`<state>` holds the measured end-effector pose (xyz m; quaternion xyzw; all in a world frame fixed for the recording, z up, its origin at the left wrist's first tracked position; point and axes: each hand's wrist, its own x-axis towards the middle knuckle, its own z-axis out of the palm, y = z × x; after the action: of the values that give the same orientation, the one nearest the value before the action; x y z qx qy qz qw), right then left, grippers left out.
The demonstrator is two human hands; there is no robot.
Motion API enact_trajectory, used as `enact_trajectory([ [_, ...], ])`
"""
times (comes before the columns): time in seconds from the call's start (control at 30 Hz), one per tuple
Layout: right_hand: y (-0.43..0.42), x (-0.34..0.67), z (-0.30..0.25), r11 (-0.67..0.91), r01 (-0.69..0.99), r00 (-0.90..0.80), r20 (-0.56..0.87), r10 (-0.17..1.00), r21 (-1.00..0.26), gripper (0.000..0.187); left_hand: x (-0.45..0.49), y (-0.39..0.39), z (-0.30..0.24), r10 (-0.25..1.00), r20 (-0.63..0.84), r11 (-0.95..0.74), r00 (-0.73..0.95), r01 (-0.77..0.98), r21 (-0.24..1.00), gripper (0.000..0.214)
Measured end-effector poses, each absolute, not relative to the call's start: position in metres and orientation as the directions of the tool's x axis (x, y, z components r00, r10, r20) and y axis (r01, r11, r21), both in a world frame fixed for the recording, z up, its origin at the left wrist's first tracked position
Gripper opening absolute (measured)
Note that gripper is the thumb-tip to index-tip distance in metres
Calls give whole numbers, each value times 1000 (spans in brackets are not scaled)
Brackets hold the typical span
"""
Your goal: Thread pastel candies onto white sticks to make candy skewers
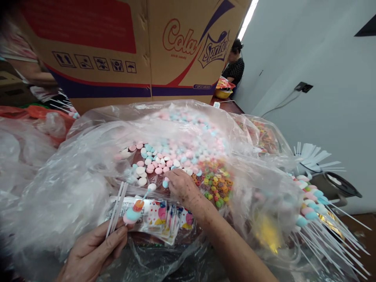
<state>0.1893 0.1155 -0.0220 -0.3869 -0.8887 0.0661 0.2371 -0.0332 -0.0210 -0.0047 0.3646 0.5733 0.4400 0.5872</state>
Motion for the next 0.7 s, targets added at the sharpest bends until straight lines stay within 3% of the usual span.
enact_trajectory([
  [0.23,103,185,-22,715,623,-623,350,699,-318,37,-42,-21,-18,947,-320,321,26,-80,944,43],
  [0.47,103,188,-24,753,597,-658,369,657,-276,32,-47,-22,-25,954,-291,297,75,-85,951,46],
  [0.7,108,184,-25,685,679,-572,396,718,-262,32,-45,-23,-21,958,-285,287,35,-111,952,43],
])
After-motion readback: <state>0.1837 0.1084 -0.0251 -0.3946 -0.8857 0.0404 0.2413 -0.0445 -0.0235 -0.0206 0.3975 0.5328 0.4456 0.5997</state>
